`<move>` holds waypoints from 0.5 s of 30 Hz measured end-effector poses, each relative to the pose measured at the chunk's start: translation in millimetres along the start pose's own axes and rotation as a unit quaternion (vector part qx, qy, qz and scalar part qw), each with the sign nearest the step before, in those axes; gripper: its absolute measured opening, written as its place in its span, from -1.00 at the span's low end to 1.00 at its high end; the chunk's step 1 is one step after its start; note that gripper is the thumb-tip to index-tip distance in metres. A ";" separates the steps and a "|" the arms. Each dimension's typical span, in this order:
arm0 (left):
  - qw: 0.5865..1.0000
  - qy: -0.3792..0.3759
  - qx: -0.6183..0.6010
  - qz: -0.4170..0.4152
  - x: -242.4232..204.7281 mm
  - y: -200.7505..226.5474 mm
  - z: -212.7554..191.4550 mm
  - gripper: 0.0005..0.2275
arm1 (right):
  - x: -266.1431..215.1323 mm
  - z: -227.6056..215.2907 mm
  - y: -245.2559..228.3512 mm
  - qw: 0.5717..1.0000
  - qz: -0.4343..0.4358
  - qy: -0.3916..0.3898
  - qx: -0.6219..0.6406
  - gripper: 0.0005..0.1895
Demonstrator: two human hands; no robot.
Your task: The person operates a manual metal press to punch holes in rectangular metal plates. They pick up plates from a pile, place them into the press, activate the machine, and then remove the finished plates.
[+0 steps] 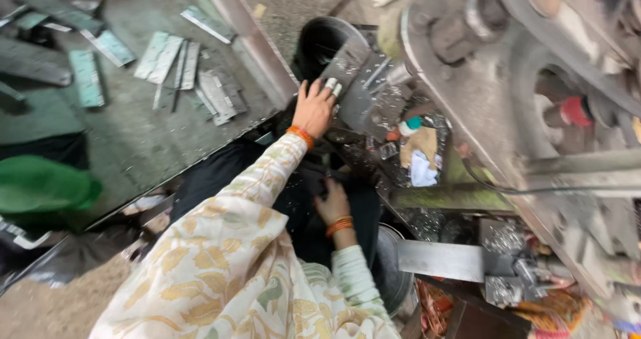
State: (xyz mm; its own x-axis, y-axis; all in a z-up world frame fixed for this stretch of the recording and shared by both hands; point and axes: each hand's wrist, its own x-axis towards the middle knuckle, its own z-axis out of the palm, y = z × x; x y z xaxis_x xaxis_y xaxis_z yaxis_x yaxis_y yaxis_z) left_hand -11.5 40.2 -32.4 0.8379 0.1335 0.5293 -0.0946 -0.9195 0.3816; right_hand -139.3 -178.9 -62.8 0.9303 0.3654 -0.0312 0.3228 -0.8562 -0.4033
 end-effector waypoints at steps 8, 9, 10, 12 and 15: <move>0.960 0.040 0.066 -0.270 -116.3 -134.8 -21.8 -0.45 | 36.4 -74.3 -38.7 0.996 0.037 -0.077 0.001 -0.54; 0.957 0.018 0.094 -0.275 -120.8 -145.3 -15.1 -0.46 | 37.1 -76.7 -44.3 0.996 0.038 -0.078 -0.005 -0.54; 0.953 -0.007 0.120 -0.280 -125.2 -152.6 -6.2 -0.47 | 35.8 -78.5 -47.6 0.996 0.040 -0.079 0.000 -0.55; 0.961 -0.004 0.196 -0.197 -125.4 -166.8 14.3 -0.63 | 35.0 -79.0 -49.7 0.996 0.044 -0.081 0.010 -0.56; 0.961 -0.081 0.210 -0.158 -117.4 -184.5 41.5 -0.78 | 35.5 -77.7 -45.1 0.996 0.040 -0.080 0.011 -0.56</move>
